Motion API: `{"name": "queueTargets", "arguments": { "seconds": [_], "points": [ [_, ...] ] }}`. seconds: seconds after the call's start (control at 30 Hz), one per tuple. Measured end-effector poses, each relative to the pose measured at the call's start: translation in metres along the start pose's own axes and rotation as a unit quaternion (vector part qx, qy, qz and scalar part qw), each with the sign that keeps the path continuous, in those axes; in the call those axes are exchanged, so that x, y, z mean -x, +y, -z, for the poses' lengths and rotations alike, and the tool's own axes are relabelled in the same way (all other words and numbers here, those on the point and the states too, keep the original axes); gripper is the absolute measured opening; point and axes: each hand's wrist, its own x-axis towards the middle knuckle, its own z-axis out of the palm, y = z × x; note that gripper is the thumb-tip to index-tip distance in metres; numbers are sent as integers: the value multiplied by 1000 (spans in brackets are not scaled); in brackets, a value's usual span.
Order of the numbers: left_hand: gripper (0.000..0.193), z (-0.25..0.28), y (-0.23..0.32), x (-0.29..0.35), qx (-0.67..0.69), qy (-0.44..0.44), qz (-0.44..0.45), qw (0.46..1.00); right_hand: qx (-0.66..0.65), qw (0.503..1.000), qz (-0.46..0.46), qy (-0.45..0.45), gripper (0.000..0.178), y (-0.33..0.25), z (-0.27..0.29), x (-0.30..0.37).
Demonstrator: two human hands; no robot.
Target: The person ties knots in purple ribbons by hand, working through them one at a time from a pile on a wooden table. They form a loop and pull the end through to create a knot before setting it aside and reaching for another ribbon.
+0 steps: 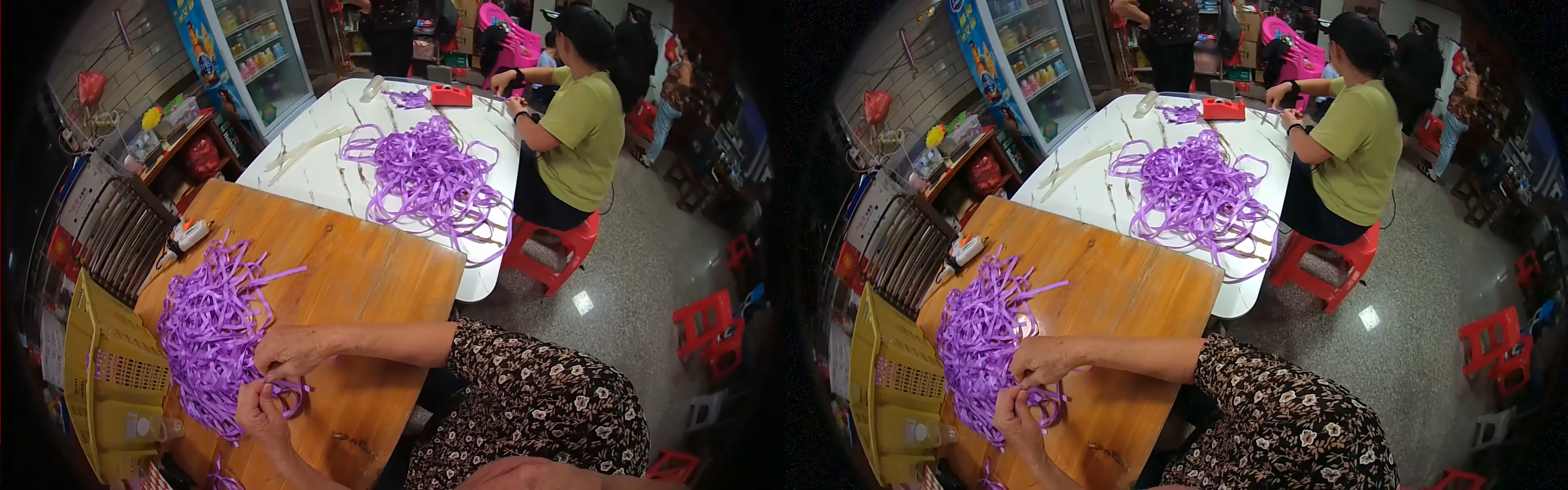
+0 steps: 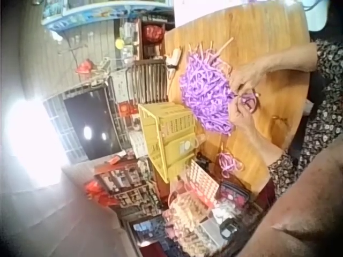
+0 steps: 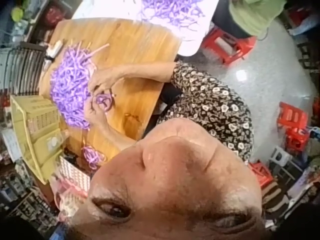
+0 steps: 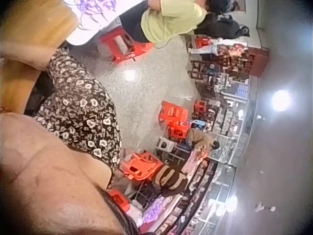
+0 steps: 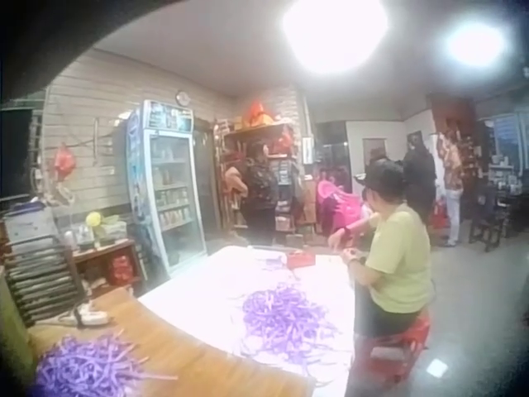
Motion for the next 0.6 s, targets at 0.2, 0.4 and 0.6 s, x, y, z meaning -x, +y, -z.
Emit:
{"name": "queueTargets", "arguments": {
  "seconds": [0.2,0.4,0.6],
  "points": [
    [5,-3,0,4,-74,-18,-27,997,-38,993,-110,-37,16,7,-3,5],
    [3,7,-2,11,-94,-24,-44,994,-205,958,-172,-106,21,28,-24,5],
    [6,-12,-16,-7,28,16,-6,999,-227,939,-253,-50,14,11,13,8]
  ]
}}
